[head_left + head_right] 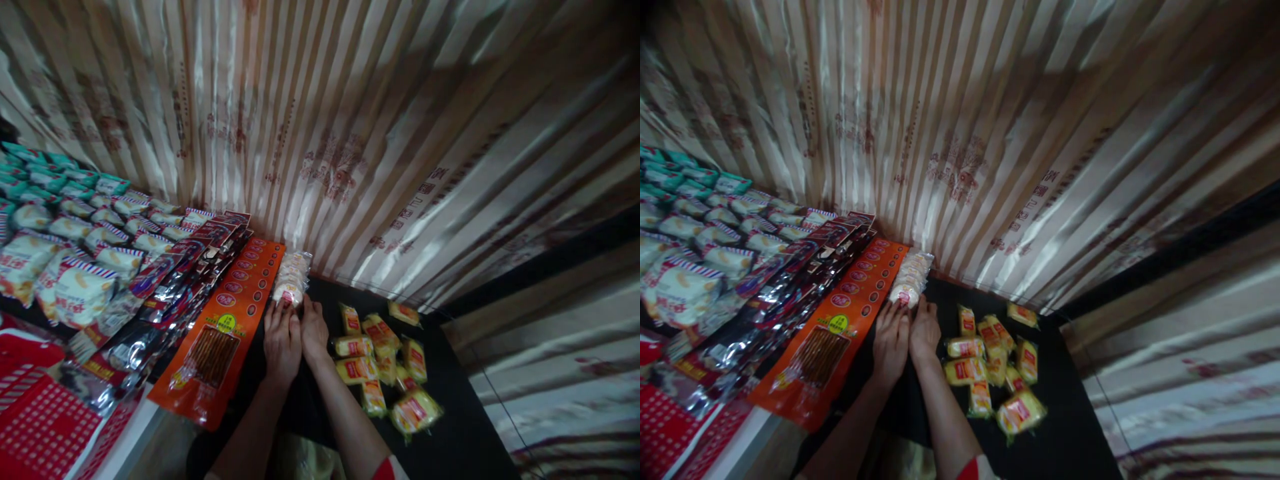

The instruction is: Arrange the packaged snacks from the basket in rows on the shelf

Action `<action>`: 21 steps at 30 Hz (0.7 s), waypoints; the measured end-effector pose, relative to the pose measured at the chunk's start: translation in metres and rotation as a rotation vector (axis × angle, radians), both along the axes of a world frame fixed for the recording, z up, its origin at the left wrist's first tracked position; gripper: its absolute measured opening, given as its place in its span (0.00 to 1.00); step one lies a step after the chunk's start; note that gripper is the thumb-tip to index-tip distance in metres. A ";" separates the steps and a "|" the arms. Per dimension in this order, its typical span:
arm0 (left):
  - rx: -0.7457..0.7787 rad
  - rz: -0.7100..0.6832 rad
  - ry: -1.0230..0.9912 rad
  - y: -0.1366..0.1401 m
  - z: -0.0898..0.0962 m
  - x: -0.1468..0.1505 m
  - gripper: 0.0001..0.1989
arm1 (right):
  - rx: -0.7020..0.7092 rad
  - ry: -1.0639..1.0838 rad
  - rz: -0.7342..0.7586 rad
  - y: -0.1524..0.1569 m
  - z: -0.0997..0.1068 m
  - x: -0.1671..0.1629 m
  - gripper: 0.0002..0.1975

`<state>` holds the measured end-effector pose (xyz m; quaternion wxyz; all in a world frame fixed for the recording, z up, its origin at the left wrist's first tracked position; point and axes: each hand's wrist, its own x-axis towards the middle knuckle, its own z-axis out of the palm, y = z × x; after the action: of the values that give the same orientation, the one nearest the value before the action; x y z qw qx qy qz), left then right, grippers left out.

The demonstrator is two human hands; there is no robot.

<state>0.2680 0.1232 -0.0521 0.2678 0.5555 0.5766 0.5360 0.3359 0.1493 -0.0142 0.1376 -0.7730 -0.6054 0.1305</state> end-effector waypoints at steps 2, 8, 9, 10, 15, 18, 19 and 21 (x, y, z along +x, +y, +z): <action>-0.004 0.004 0.002 0.000 -0.002 0.001 0.19 | -0.003 0.018 0.005 0.001 -0.001 0.000 0.21; -0.004 -0.010 0.136 0.000 -0.006 0.003 0.21 | -0.004 0.102 -0.013 0.004 -0.004 0.001 0.21; -0.008 -0.010 0.151 0.000 -0.005 0.002 0.21 | 0.009 0.127 -0.018 0.004 -0.006 0.002 0.21; -0.012 -0.009 0.159 -0.001 -0.005 0.002 0.21 | 0.030 0.159 -0.031 0.004 -0.007 0.003 0.22; -0.010 -0.001 0.148 -0.004 -0.002 0.001 0.22 | 0.325 0.460 -0.111 0.010 -0.022 0.011 0.26; -0.011 -0.017 0.137 -0.006 -0.002 0.001 0.22 | 0.389 0.767 -0.157 0.024 -0.035 0.015 0.33; -0.012 -0.031 0.132 -0.006 -0.002 0.001 0.22 | 0.384 0.857 -0.178 0.031 -0.040 0.016 0.35; -0.015 -0.066 0.122 -0.007 -0.003 -0.002 0.23 | 0.407 0.967 -0.184 0.044 -0.050 0.018 0.38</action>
<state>0.2664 0.1161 -0.0549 0.2537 0.6037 0.5772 0.4879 0.3536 0.1934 -0.0646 0.5590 -0.6322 -0.4156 0.3393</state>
